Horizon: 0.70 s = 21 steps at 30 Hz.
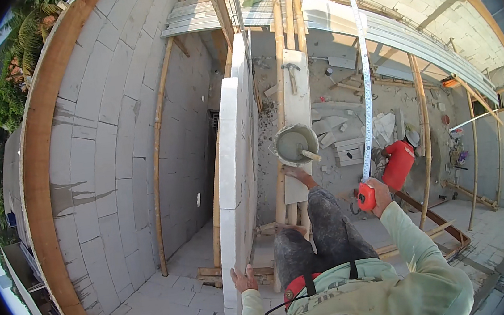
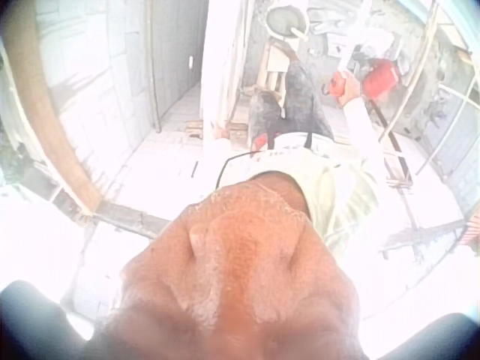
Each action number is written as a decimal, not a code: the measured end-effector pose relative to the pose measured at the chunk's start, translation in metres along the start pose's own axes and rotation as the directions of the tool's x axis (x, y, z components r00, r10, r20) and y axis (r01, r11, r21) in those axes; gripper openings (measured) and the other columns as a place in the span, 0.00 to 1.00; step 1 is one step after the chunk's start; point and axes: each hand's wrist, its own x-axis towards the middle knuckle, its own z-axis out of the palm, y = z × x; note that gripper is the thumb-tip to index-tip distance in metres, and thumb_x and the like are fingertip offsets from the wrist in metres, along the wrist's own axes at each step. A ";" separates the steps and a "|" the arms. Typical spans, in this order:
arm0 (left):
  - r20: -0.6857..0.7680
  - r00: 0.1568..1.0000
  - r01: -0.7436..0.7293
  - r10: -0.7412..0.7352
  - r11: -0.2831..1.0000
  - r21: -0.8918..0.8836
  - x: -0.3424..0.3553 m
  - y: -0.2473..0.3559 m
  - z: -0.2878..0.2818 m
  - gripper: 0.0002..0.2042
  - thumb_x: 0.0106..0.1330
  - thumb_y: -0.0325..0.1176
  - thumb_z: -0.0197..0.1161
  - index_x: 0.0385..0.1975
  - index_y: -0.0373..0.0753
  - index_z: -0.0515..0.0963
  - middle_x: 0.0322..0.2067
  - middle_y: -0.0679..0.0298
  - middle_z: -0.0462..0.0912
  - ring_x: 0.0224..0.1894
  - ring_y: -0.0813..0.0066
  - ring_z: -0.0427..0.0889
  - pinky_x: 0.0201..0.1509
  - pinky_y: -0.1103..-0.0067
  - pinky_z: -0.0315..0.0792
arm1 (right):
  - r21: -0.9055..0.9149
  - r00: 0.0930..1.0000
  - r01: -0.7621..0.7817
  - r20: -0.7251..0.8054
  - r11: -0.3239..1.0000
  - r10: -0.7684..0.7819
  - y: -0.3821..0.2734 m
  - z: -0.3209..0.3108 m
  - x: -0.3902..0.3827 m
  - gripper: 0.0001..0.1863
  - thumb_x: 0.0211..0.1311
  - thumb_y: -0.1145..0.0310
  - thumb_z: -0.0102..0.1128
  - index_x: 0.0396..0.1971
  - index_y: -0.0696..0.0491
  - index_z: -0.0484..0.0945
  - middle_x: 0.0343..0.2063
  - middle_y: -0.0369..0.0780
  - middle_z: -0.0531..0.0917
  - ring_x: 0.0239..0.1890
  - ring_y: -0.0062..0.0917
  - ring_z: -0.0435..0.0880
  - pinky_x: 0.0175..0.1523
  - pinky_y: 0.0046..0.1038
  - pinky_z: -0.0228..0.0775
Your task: The person positions and aligns curved concrete blocks on top of a wall, using a hammer to tap them into place and a measuring tape to check the dimensions.
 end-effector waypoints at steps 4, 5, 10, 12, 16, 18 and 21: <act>-0.022 1.000 0.021 -0.021 0.999 -0.036 -0.017 -0.016 -0.008 0.30 0.60 0.51 0.55 0.58 0.37 0.63 0.58 0.43 0.59 0.59 0.45 0.59 0.59 0.62 0.60 | 0.015 0.997 0.032 -0.064 0.999 -0.031 0.004 -0.035 -0.007 0.10 0.50 0.64 0.51 0.30 0.53 0.70 0.22 0.36 0.74 0.21 0.26 0.75 0.25 0.34 0.71; -0.029 1.000 -0.010 0.009 0.999 -0.037 -0.018 -0.021 -0.011 0.31 0.59 0.51 0.55 0.57 0.37 0.63 0.58 0.42 0.59 0.59 0.45 0.60 0.59 0.61 0.60 | 0.005 0.990 -0.034 -0.138 0.999 0.034 0.005 -0.043 -0.011 0.10 0.49 0.63 0.53 0.29 0.52 0.72 0.22 0.36 0.74 0.21 0.26 0.74 0.27 0.36 0.71; -0.065 0.997 -0.044 0.042 0.999 -0.031 -0.015 -0.042 -0.025 0.31 0.60 0.51 0.55 0.57 0.35 0.64 0.57 0.40 0.59 0.59 0.44 0.60 0.59 0.62 0.60 | -0.088 0.932 -0.160 -0.340 0.983 0.121 0.020 -0.083 -0.039 0.10 0.48 0.62 0.53 0.29 0.50 0.74 0.22 0.36 0.74 0.21 0.29 0.74 0.27 0.41 0.69; -0.076 0.996 -0.054 0.051 0.998 -0.042 -0.012 -0.042 -0.033 0.30 0.60 0.51 0.55 0.56 0.35 0.64 0.56 0.40 0.61 0.58 0.43 0.61 0.59 0.62 0.60 | -0.135 0.924 -0.194 -0.358 0.972 0.135 0.035 -0.105 -0.041 0.12 0.48 0.61 0.54 0.31 0.50 0.74 0.23 0.37 0.75 0.23 0.30 0.75 0.27 0.43 0.69; -0.092 0.994 -0.057 0.054 0.998 -0.031 -0.010 -0.050 -0.046 0.30 0.60 0.50 0.55 0.56 0.33 0.64 0.55 0.40 0.61 0.57 0.43 0.62 0.59 0.63 0.60 | -0.304 0.935 -0.168 -0.352 0.938 0.054 0.064 -0.130 -0.027 0.12 0.46 0.59 0.55 0.27 0.51 0.74 0.22 0.39 0.75 0.19 0.30 0.75 0.23 0.48 0.67; -0.101 0.995 -0.022 0.019 0.999 -0.034 -0.013 -0.045 -0.053 0.30 0.60 0.49 0.56 0.55 0.32 0.64 0.54 0.40 0.62 0.57 0.43 0.62 0.59 0.63 0.60 | -0.349 0.930 -0.225 -0.355 0.910 0.093 0.072 -0.131 -0.019 0.13 0.46 0.59 0.54 0.28 0.53 0.74 0.22 0.40 0.74 0.20 0.31 0.75 0.22 0.44 0.68; -0.105 0.994 0.000 -0.004 0.999 -0.043 -0.019 -0.032 -0.059 0.29 0.60 0.48 0.57 0.54 0.32 0.65 0.55 0.40 0.61 0.57 0.43 0.62 0.59 0.63 0.60 | -0.444 0.920 -0.309 -0.364 0.841 0.145 0.078 -0.131 0.001 0.12 0.50 0.59 0.53 0.29 0.51 0.76 0.26 0.42 0.79 0.29 0.32 0.79 0.33 0.39 0.71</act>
